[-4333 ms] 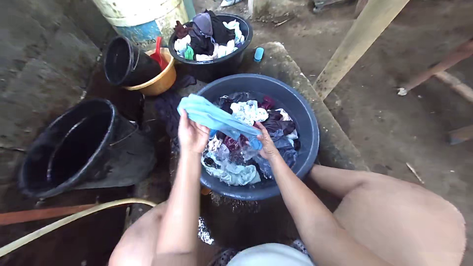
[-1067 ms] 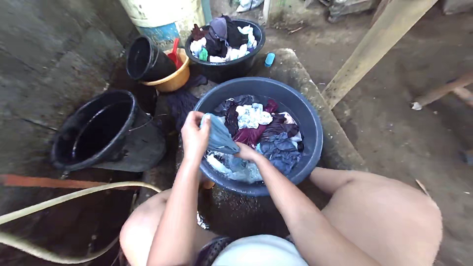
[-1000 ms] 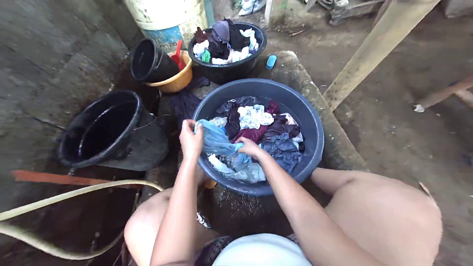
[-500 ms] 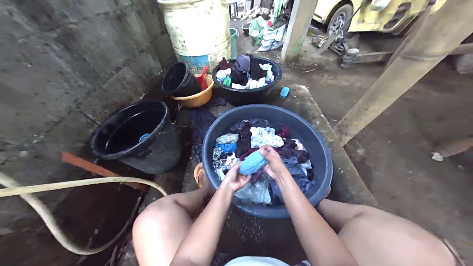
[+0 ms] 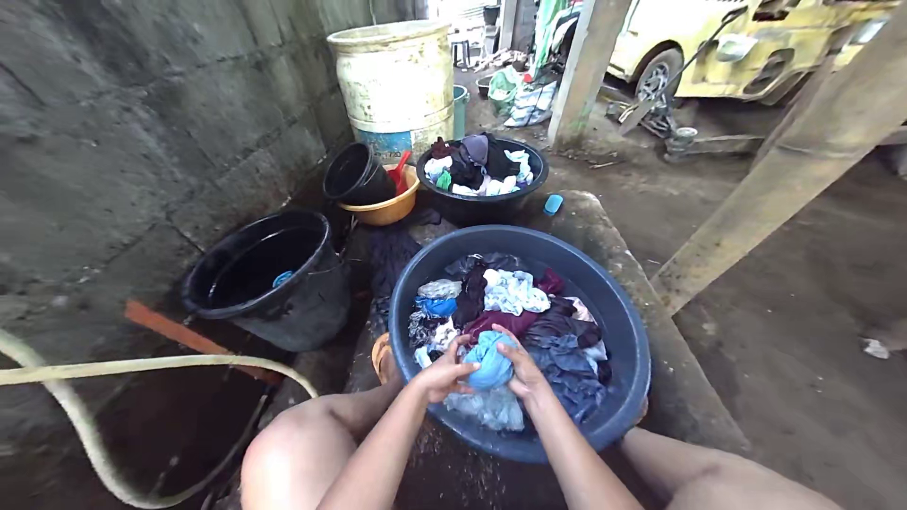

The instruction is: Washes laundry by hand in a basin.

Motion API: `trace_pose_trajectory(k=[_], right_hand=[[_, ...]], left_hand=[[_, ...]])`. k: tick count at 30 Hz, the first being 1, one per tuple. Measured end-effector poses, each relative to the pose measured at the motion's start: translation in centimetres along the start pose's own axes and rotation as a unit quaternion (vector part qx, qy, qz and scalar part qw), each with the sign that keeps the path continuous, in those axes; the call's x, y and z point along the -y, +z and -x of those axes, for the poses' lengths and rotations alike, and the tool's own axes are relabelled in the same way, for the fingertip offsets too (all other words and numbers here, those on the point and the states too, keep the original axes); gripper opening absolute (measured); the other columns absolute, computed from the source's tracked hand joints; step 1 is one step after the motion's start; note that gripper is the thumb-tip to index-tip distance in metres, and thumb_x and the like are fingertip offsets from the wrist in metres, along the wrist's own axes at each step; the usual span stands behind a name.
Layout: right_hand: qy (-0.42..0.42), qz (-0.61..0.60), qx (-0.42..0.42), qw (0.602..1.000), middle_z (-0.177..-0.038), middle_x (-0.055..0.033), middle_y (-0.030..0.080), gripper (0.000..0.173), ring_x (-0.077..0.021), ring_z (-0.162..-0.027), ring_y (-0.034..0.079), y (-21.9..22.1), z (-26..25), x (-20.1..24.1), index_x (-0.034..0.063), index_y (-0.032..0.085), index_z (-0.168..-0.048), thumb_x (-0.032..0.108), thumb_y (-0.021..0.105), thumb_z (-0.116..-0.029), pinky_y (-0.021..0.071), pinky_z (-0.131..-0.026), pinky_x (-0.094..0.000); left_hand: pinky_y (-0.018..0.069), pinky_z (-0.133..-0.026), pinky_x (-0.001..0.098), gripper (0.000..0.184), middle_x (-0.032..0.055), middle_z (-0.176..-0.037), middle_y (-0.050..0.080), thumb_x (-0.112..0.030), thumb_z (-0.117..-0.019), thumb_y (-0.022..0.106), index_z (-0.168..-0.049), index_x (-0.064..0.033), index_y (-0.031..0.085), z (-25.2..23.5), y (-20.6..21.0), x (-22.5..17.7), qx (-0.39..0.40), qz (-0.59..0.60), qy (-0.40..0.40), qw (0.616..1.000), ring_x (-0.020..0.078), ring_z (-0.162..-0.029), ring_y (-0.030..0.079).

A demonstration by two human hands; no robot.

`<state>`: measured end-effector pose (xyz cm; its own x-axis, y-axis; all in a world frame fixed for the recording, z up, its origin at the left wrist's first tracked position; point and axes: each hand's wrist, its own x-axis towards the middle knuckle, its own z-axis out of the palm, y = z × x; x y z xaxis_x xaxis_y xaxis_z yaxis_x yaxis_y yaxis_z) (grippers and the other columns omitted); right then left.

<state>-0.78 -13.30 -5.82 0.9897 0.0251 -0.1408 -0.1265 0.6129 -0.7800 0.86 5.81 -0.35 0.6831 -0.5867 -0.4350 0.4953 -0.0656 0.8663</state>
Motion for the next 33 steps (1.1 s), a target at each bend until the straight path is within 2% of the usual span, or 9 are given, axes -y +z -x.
trace_pose_trajectory(k=[3,6,9,17,22,25,28,31,33], right_hand=[[-0.001,0.102,0.034,0.994,-0.096,-0.0021,0.069,0.045,-0.0142,-0.088,0.069,1.9,0.1,1.1,0.0086,0.058,-0.111,0.016,0.079,-0.0712,0.061,-0.08,-0.0365],[0.007,0.243,0.1,0.965,-0.115,-0.0092,0.068,0.023,-0.0146,-0.104,0.066,3.5,0.2,1.8,-0.0003,0.06,-0.104,0.005,0.066,-0.0824,0.0561,-0.092,-0.0355],[0.006,0.344,0.101,0.934,-0.114,-0.014,0.07,0.024,-0.0156,-0.103,0.067,3.4,0.0,1.7,-0.0062,0.061,-0.108,0.001,0.067,-0.0857,0.0551,-0.093,-0.0349],[0.099,0.582,0.024,0.807,-0.117,-0.0283,0.067,0.036,-0.0392,-0.115,0.064,3.2,0.4,-1.1,-0.0065,0.066,-0.12,0.021,0.064,-0.0979,0.0472,-0.103,-0.0558],[0.083,0.559,0.026,0.825,-0.117,-0.0287,0.067,0.034,-0.0397,-0.115,0.064,3.1,0.1,-0.8,-0.0071,0.066,-0.12,0.02,0.065,-0.0988,0.0475,-0.103,-0.056],[0.056,0.398,0.044,0.915,-0.136,-0.0262,0.058,0.04,-0.0336,-0.125,0.058,1.8,-0.4,-0.5,-0.0064,0.052,-0.137,0.019,0.057,-0.1061,0.0469,-0.108,-0.0491],[0.108,0.326,0.003,0.939,-0.156,-0.0192,0.046,0.052,-0.0332,-0.141,0.047,-2.0,-1.1,-0.7,0.0073,0.037,-0.156,0.034,0.032,-0.1117,0.0382,-0.113,-0.0545],[0.061,0.483,-0.141,0.862,-0.139,-0.0275,0.058,0.044,-0.039,-0.129,0.059,-9.8,-1.6,-2.4,-0.0038,0.058,-0.138,0.028,0.052,-0.1085,0.0461,-0.111,-0.0533],[0.079,0.555,-0.213,0.8,-0.142,-0.0311,0.054,0.039,-0.0445,-0.13,0.056,-12.6,-0.8,-2.3,-0.0035,0.058,-0.139,0.016,0.055,-0.1049,0.0448,-0.111,-0.0571]], left_hand=[[0.0561,-0.092,0.0461,0.102,0.0175,-0.143,0.053,-0.045,-0.0867,0.071,-0.163,-0.019,0.008,-0.2,-1.2,2.5,0.053,0.06,0.002,0.997,0.0276,-0.118,0.062],[0.0601,-0.084,0.0389,0.075,0.0092,-0.112,0.07,-0.031,-0.0812,0.078,-0.141,-0.0057,0.04,-1.2,0.2,4.1,0.034,0.11,0.01,0.993,0.0197,-0.096,0.07],[0.059,-0.086,0.0359,0.055,0.0086,-0.107,0.07,-0.015,-0.0875,0.073,-0.134,0.0005,0.048,-1.3,1.7,4.3,0.003,0.051,0.007,0.999,0.0156,-0.093,0.069],[0.048,-0.107,0.0364,0.07,0.0221,-0.13,0.062,-0.01,-0.0822,0.082,-0.139,0.0116,0.048,-2.7,2.7,7.7,-0.078,-0.228,0.02,0.97,0.0216,-0.121,0.061],[0.0521,-0.098,0.0351,0.058,0.0197,-0.12,0.065,-0.007,-0.0851,0.078,-0.134,0.0105,0.051,-2.8,3.4,7.3,-0.115,-0.184,0.012,0.976,0.0187,-0.109,0.064],[0.0575,-0.088,0.0358,0.048,0.018,-0.114,0.066,-0.01,-0.0939,0.07,-0.135,0.0072,0.05,-2.8,2.5,5.1,-0.13,-0.098,-0.017,0.987,0.0185,-0.098,0.067],[0.0571,-0.084,0.0389,0.044,0.0168,-0.112,0.065,-0.011,-0.0984,0.064,-0.137,0.0035,0.049,-1.4,-0.6,0.6,-0.199,-0.035,0.014,0.979,0.0207,-0.095,0.066],[0.0591,-0.084,0.0388,0.049,0.0103,-0.115,0.066,-0.014,-0.0962,0.065,-0.141,-0.003,0.047,1.9,-5.8,-7.5,-0.282,-0.065,0.141,0.947,0.0169,-0.097,0.067],[0.0597,-0.087,0.0374,0.058,0.0065,-0.12,0.064,-0.018,-0.0929,0.069,-0.144,-0.0066,0.044,5.1,-10.7,-13.4,-0.336,-0.126,0.206,0.91,0.0142,-0.101,0.067]])
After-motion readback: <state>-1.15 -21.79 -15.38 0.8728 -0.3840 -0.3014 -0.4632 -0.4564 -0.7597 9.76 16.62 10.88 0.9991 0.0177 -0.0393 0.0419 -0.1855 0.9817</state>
